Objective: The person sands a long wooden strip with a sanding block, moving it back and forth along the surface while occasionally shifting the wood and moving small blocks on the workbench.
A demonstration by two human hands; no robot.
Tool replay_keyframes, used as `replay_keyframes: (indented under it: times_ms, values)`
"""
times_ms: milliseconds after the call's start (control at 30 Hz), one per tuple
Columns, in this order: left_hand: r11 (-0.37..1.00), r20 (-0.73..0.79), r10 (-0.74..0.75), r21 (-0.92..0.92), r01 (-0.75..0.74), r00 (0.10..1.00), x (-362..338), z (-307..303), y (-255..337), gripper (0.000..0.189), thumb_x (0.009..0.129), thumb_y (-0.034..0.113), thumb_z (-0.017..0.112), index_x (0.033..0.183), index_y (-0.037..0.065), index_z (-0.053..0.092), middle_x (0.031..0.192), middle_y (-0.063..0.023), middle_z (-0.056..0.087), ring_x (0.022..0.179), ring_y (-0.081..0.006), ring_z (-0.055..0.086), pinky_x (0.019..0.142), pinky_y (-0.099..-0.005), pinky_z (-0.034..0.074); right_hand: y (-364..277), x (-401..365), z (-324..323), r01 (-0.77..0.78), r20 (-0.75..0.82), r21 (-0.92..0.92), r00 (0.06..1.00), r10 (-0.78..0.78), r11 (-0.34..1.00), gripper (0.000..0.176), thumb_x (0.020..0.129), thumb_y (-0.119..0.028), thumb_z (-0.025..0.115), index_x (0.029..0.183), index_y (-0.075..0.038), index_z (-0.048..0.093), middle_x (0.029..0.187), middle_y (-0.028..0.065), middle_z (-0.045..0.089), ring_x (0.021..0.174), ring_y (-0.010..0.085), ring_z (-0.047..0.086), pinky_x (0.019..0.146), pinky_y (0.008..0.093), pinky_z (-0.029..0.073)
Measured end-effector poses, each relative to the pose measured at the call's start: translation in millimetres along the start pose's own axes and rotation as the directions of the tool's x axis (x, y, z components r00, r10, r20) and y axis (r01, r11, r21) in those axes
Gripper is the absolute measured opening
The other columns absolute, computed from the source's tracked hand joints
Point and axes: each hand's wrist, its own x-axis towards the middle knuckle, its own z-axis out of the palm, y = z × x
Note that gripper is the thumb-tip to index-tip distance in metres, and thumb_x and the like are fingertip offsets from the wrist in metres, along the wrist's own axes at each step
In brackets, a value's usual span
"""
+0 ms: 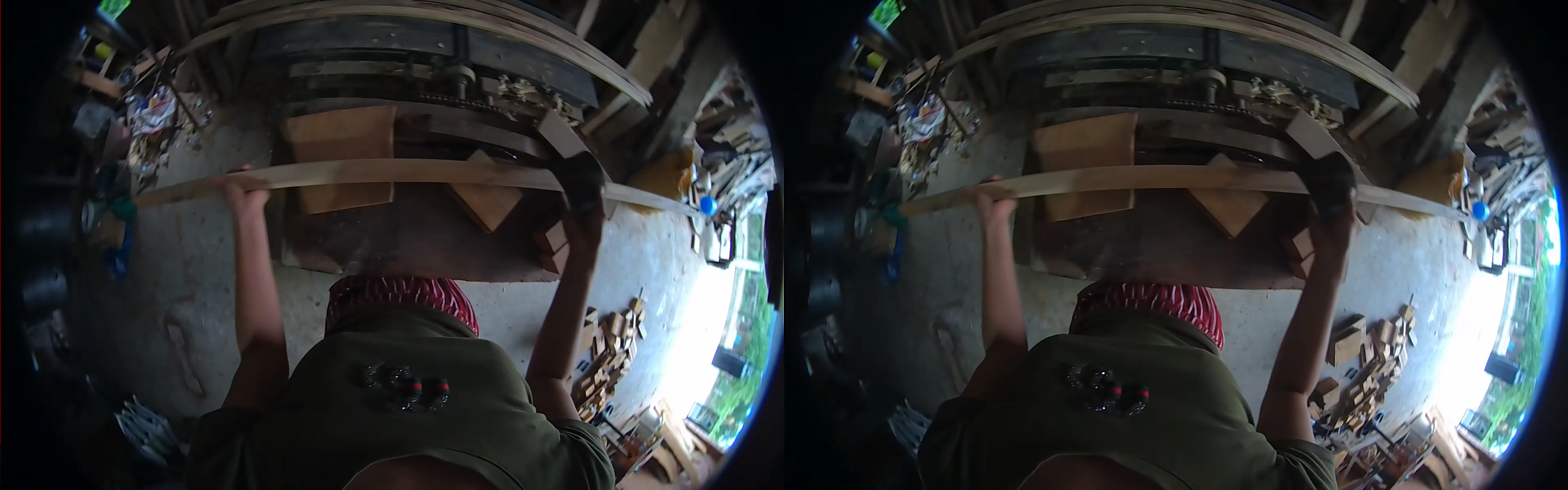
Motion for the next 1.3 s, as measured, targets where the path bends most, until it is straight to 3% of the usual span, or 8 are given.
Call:
replay_keyframes:
  times_ms: [200,267,367,700,767,967,1133,1300]
  values:
    - [0.995,0.048,0.102,-0.025,-0.101,0.994,-44.4,12.0,-16.4,0.061,0.089,0.072,0.045,0.098,0.013,0.052,0.090,-0.0046,0.058,0.078,-0.0204,0.059,0.081,-0.0430,0.052,-0.2,-23.4,64.4,0.262,-0.064,-0.404,0.948,-0.312,0.876,0.037,0.102,-0.029,0.048,0.128,-0.005,0.057,0.130,0.0138,0.059,0.118,0.0275,0.059,0.102,0.0380,0.043]
    - [0.997,0.119,0.082,-0.009,-0.082,0.989,-25.6,-5.7,-20.5,0.057,0.088,0.070,0.049,0.098,0.014,0.056,0.087,-0.0036,0.061,0.077,-0.0222,0.061,0.082,-0.0471,0.052,5.8,-23.5,69.5,0.397,0.251,-0.909,0.767,-0.591,0.130,0.034,0.102,-0.024,0.049,0.125,-0.003,0.062,0.135,0.0157,0.056,0.116,0.0327,0.059,0.099,0.0358,0.043]
    - [0.995,0.374,-0.104,0.029,0.100,0.922,-19.7,-30.9,-17.2,0.044,0.093,0.053,0.053,0.100,0.011,0.063,0.087,-0.0027,0.067,0.084,-0.0212,0.064,0.080,-0.0414,0.053,21.8,-15.6,51.0,0.517,0.710,-0.675,0.651,-0.269,-0.527,0.033,0.101,-0.018,0.047,0.129,-0.007,0.060,0.139,0.0168,0.053,0.126,0.0358,0.051,0.104,0.0421,0.040]
    - [0.958,0.244,0.114,-0.285,-0.041,0.963,-4.8,-48.7,70.5,0.026,0.104,0.037,0.042,0.096,0.013,0.049,0.080,-0.0024,0.061,0.068,-0.0172,0.056,0.075,-0.0387,0.051,51.7,-38.6,64.8,0.333,0.482,-0.788,0.857,-0.182,-0.519,0.033,0.095,-0.014,0.055,0.126,-0.008,0.061,0.128,0.0116,0.058,0.116,0.0346,0.052,0.100,0.0444,0.042]
    - [0.962,0.236,0.135,-0.265,-0.070,0.962,6.3,-55.8,91.0,0.029,0.104,0.038,0.040,0.095,0.013,0.051,0.078,-0.0022,0.060,0.069,-0.0168,0.057,0.076,-0.0380,0.052,61.7,-27.6,43.4,0.398,0.708,-0.439,0.705,-0.038,-0.805,0.037,0.093,-0.012,0.055,0.130,-0.009,0.059,0.127,0.0109,0.058,0.111,0.0344,0.054,0.098,0.0466,0.042]
    - [0.970,0.266,0.138,-0.230,-0.076,0.954,15.3,-54.9,93.0,0.034,0.104,0.043,0.039,0.092,0.013,0.051,0.074,0.0000,0.053,0.067,-0.0162,0.052,0.075,-0.0358,0.051,178.7,-92.3,120.2,0.796,0.834,-0.552,0.536,-0.132,-0.249,0.046,0.093,-0.006,0.045,0.138,-0.008,0.052,0.148,0.0122,0.044,0.142,0.0315,0.034,0.118,0.0420,0.028]
    - [0.971,0.211,0.057,-0.240,-0.005,0.976,-1.8,-42.1,103.2,0.041,0.103,0.049,0.037,0.091,0.013,0.051,0.079,0.0007,0.057,0.070,-0.0156,0.056,0.077,-0.0357,0.052,250.5,-146.5,188.1,0.881,0.888,-0.375,0.431,0.161,-0.290,0.055,0.084,0.004,0.052,0.139,-0.003,0.049,0.146,0.0143,0.046,0.135,0.0307,0.044,0.115,0.0429,0.034]
    - [0.948,0.223,0.092,-0.317,-0.017,0.971,42.0,-65.4,136.7,0.044,0.102,0.053,0.034,0.094,0.014,0.052,0.085,0.0008,0.061,0.075,-0.0161,0.059,0.079,-0.0372,0.052,180.4,-98.8,114.6,0.640,0.775,-0.563,0.628,-0.066,-0.523,0.049,0.089,-0.002,0.055,0.138,-0.003,0.050,0.143,0.0169,0.048,0.132,0.0329,0.047,0.111,0.0411,0.038]
